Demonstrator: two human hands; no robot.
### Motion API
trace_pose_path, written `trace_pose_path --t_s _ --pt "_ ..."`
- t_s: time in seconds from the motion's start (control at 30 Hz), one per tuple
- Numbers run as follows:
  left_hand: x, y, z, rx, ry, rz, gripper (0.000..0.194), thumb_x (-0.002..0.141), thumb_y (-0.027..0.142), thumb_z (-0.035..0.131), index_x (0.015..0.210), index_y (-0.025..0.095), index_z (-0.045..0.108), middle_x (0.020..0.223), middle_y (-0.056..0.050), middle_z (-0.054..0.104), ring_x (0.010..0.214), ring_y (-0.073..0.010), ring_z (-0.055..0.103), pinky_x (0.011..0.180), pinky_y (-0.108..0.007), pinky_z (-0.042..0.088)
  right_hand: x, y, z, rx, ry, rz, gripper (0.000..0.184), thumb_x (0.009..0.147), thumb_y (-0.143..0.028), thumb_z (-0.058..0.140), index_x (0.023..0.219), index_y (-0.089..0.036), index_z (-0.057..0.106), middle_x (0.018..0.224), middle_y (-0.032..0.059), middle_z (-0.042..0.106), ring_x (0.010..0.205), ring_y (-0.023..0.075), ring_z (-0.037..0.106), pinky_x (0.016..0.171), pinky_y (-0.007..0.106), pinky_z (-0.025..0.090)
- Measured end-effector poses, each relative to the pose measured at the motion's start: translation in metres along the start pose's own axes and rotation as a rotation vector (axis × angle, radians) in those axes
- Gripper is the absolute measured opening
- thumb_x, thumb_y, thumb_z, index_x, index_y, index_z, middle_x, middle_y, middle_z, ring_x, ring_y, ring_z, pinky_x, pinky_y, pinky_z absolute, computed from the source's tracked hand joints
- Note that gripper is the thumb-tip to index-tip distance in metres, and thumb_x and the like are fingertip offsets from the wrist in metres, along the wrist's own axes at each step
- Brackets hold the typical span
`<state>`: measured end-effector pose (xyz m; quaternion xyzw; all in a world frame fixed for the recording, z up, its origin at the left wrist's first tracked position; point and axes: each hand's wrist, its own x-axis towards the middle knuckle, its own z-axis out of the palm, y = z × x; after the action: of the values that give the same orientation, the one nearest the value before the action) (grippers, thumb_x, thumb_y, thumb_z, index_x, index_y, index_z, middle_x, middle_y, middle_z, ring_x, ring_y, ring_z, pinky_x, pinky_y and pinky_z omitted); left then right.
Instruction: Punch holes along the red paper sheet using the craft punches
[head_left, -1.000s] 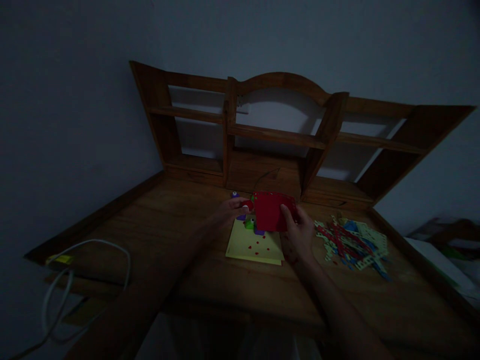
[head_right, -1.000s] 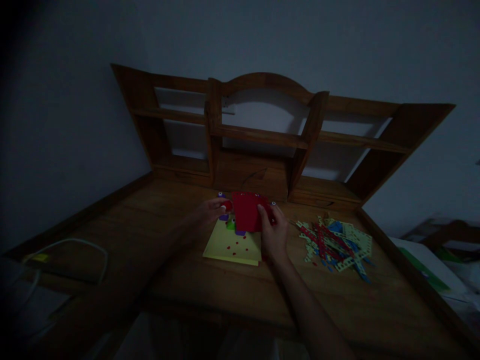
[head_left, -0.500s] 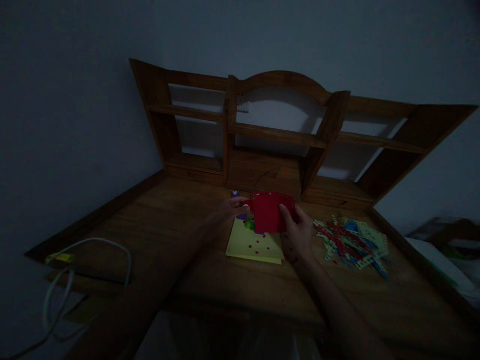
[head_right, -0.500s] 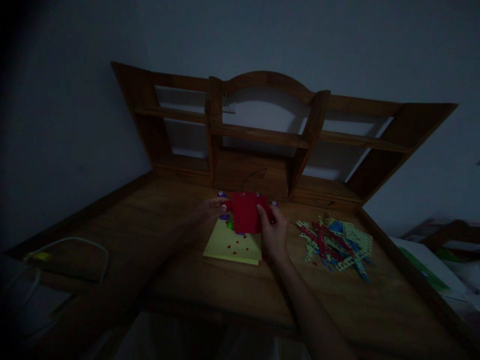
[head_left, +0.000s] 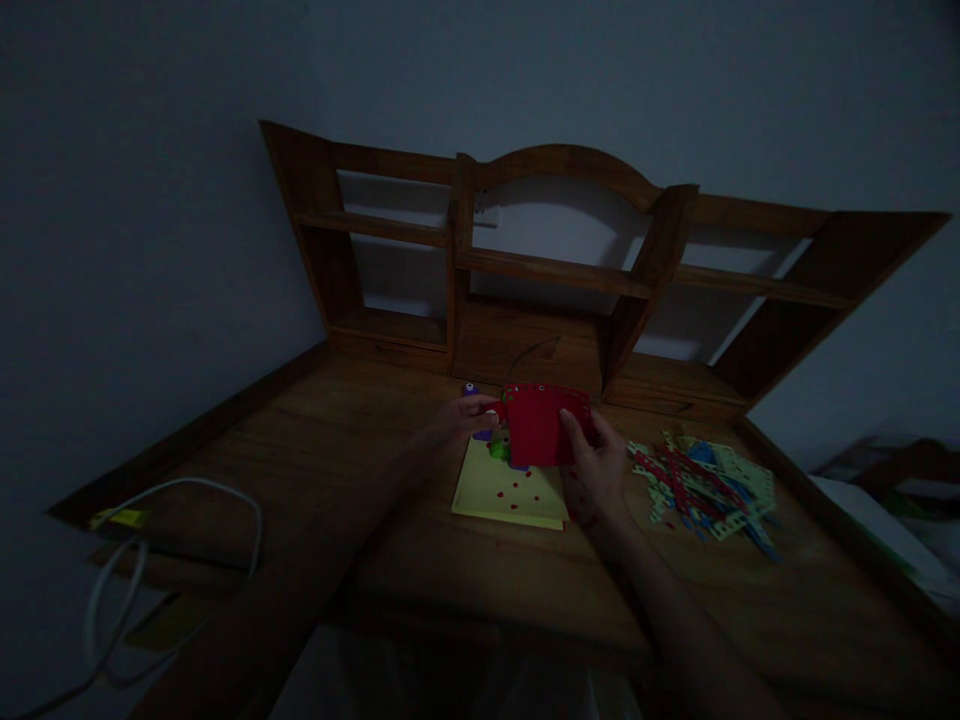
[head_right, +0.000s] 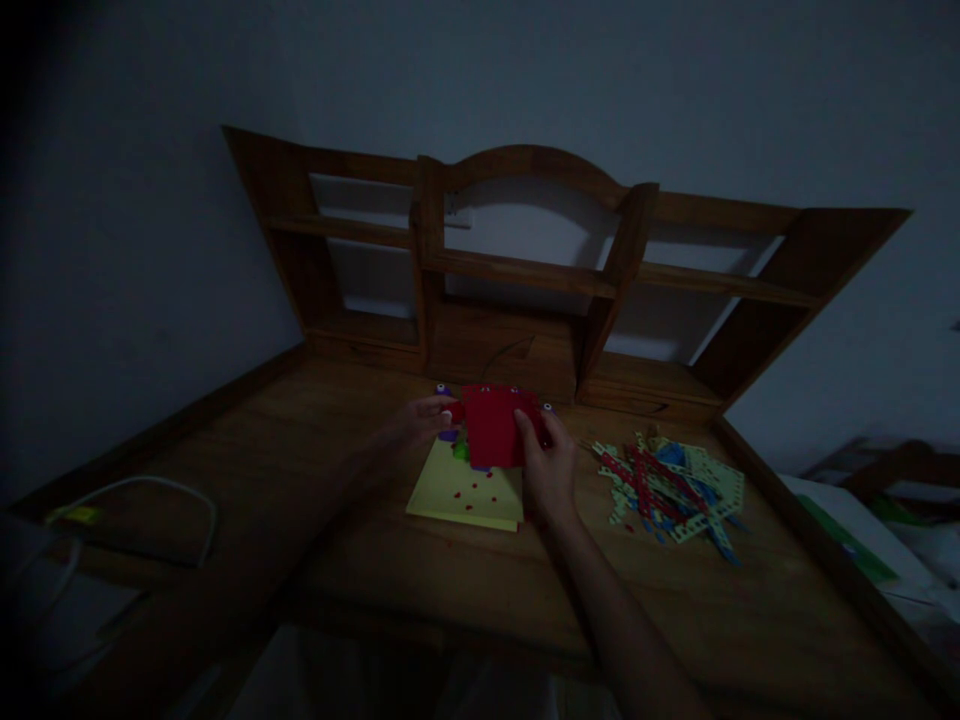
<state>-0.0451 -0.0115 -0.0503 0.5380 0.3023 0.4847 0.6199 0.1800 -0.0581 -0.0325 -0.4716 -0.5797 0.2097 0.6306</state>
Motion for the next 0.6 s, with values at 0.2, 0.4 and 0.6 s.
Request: trace_pose_path --t_s 0.2,0.4,0.6 --pt "0.0011 -0.0026 -0.0022 -0.001 -0.021 0.012 0.042 0.069 0.034 0.079 0.104 0.013 0.068 0.102 -0.012 0.071 0.084 -0.0211 0.068 0.079 -0.032 0.049 -0.0012 0.0005 0.0008 0.041 0.003 0.029 0.029 0.081 -0.047 0.065 0.087 -0.019 0.069 0.081 0.0011 0.067 0.075 0.0177 0.056 0.065 0.025 0.044" --pt "0.0020 -0.0038 -0.0016 -0.009 -0.012 0.014 0.042 0.070 0.034 0.078 0.105 0.014 0.067 0.099 -0.011 0.071 0.084 -0.0208 0.068 0.079 -0.032 0.050 -0.0023 -0.0003 0.0023 0.083 -0.003 0.048 0.033 0.079 -0.049 0.066 0.087 -0.018 0.069 0.081 0.0017 0.067 0.074 0.0178 0.056 0.064 0.026 0.044" --pt "0.0054 -0.0092 -0.0033 -0.005 0.020 -0.007 0.044 0.064 0.032 0.082 0.103 0.015 0.068 0.098 -0.009 0.072 0.081 -0.0176 0.068 0.076 -0.028 0.051 -0.0032 0.0038 0.0050 0.069 -0.016 0.033 0.041 0.077 -0.057 0.065 0.084 -0.017 0.068 0.074 0.0013 0.066 0.069 0.0179 0.055 0.059 0.026 0.042"
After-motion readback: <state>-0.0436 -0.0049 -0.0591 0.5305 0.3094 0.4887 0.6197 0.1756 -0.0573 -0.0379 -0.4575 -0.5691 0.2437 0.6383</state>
